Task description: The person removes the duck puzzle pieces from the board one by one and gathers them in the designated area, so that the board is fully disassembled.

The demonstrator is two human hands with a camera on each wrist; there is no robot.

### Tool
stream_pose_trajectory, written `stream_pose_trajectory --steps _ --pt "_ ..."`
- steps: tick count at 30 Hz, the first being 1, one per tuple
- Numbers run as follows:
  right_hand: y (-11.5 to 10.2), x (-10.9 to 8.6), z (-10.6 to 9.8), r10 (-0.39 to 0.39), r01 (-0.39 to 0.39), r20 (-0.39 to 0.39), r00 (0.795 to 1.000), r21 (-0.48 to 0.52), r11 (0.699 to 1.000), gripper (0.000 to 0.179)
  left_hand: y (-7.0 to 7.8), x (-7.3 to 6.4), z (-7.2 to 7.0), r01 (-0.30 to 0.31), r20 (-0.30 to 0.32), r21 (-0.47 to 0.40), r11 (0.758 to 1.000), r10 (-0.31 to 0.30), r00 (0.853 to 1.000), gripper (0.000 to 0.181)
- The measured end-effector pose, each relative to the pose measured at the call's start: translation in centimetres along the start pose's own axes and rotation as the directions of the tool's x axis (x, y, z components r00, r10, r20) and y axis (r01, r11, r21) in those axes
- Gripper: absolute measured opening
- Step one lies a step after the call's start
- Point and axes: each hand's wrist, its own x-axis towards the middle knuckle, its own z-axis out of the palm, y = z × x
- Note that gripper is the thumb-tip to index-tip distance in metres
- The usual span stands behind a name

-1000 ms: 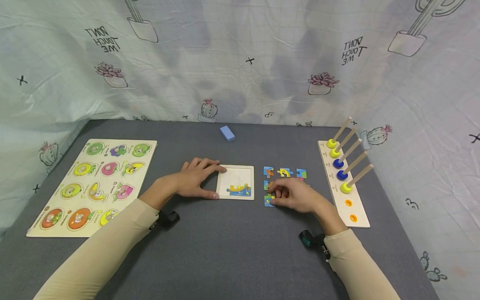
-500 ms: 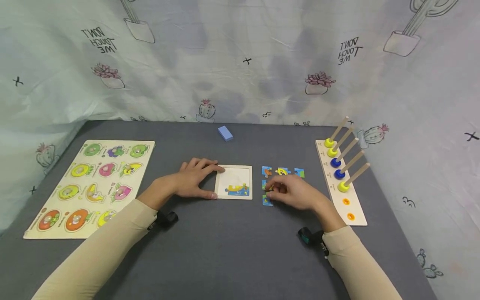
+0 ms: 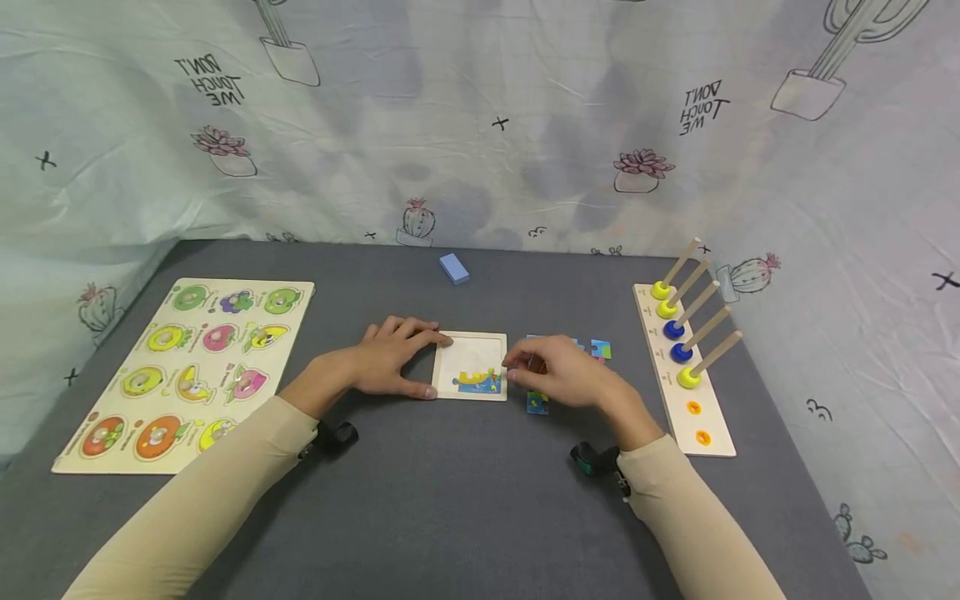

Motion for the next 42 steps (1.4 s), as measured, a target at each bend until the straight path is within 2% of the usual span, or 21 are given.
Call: stream_pose_trajectory --steps 9,14,20,25,32,42 --pt "-0.4 1.6 1.2 -0.031 0.033 -0.024 0.999 0.044 0.999 0.017 -0.2 0.1 0.3 0.000 -0.006 -0.024 1.000 0.000 1.000 0.081" --pt "-0.5 2.6 1.7 -0.050 0.051 -0.035 0.998 0.047 0.998 0.018 -0.2 0.2 0.3 0.006 -0.008 -0.010 1.000 -0.006 1.000 0.082" --pt "-0.6 3.2 2.3 -0.061 0.063 -0.031 0.998 0.057 0.996 0.019 -0.1 0.3 0.2 0.013 0.002 0.005 1.000 -0.013 1.000 0.082" --pt "-0.8 3.6 2.8 -0.072 0.075 -0.037 0.997 0.071 0.995 0.022 -0.2 0.1 0.4 0.008 -0.013 -0.005 1.000 -0.008 1.000 0.082" --pt "-0.5 4.1 4.2 -0.030 0.028 0.017 0.999 0.105 0.994 0.025 -0.4 -0.6 1.1 0.020 0.002 -0.015 1.000 -0.020 1.000 0.082" --pt "-0.4 4.7 4.1 0.004 -0.006 0.031 1.000 0.070 0.998 0.028 -0.3 0.0 0.7 0.006 -0.020 -0.013 1.000 -0.006 1.000 0.081"
